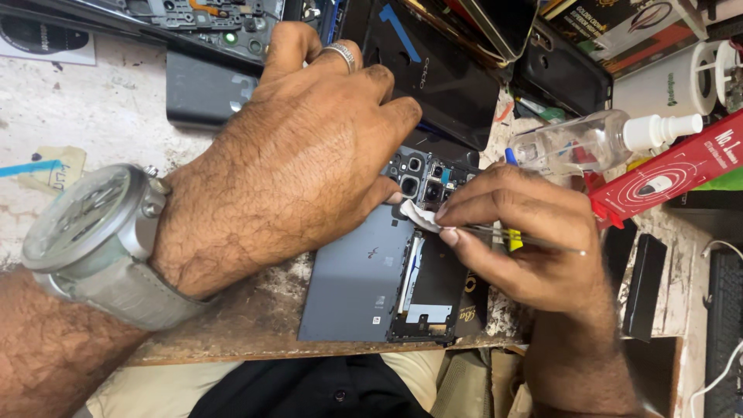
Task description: The person removes the back cover of a green smartphone using a black plastic pry tool, then wipes the internal camera module area with a white cloth. The person handles the phone and tools directly without visible screws being removed in the clip.
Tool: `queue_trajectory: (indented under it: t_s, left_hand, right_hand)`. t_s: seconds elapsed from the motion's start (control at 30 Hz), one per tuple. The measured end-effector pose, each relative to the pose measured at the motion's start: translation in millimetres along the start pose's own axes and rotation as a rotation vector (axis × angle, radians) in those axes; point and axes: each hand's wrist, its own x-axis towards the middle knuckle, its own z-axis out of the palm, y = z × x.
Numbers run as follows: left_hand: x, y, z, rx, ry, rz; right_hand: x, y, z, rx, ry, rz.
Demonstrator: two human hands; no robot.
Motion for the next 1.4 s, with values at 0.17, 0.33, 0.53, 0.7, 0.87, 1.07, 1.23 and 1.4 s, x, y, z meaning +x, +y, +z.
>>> queue_trajectory:
  t_s: [0.17, 0.33, 0.53, 0.7, 0.87, 1.07, 1.23, 1.4]
  left_hand:
    - [0, -1, 0, 0.007, 0.012, 0.018]
    - [1, 0, 0, -0.017, -0.009, 0.009]
    - [0, -1, 1, 0.002, 0.016, 0.011]
    - [-2, -1, 1, 0.0, 0.017, 0.015]
    - [-2, -1, 1, -0.007, 0.042, 0.021]
    - [-1, 0, -2, -0.01, 0.038, 0.023]
    - [1, 2, -6, -0.026, 0.007, 0.013]
    - [1, 1, -7, -0.007, 0.023, 0.016]
  right_hand:
    - [5, -8, -7, -0.117, -0.053, -0.041]
    - [7, -15, -7, -0.158, -0.087, -0.106]
    - [8, -17, -3, -0.127, -0.059, -0.041]
    - [5, -15, -3, -0.097, -0.07, -0.028]
    - [4, -11, -3, -0.129, -0.063, -0.065]
    - [1, -9, -5, -0.13, -0.08, -0.042]
    - [0, -1, -3, -0.11, -0.117, -0.117]
    - [0, -2, -5, -0.145, -0.087, -0.088]
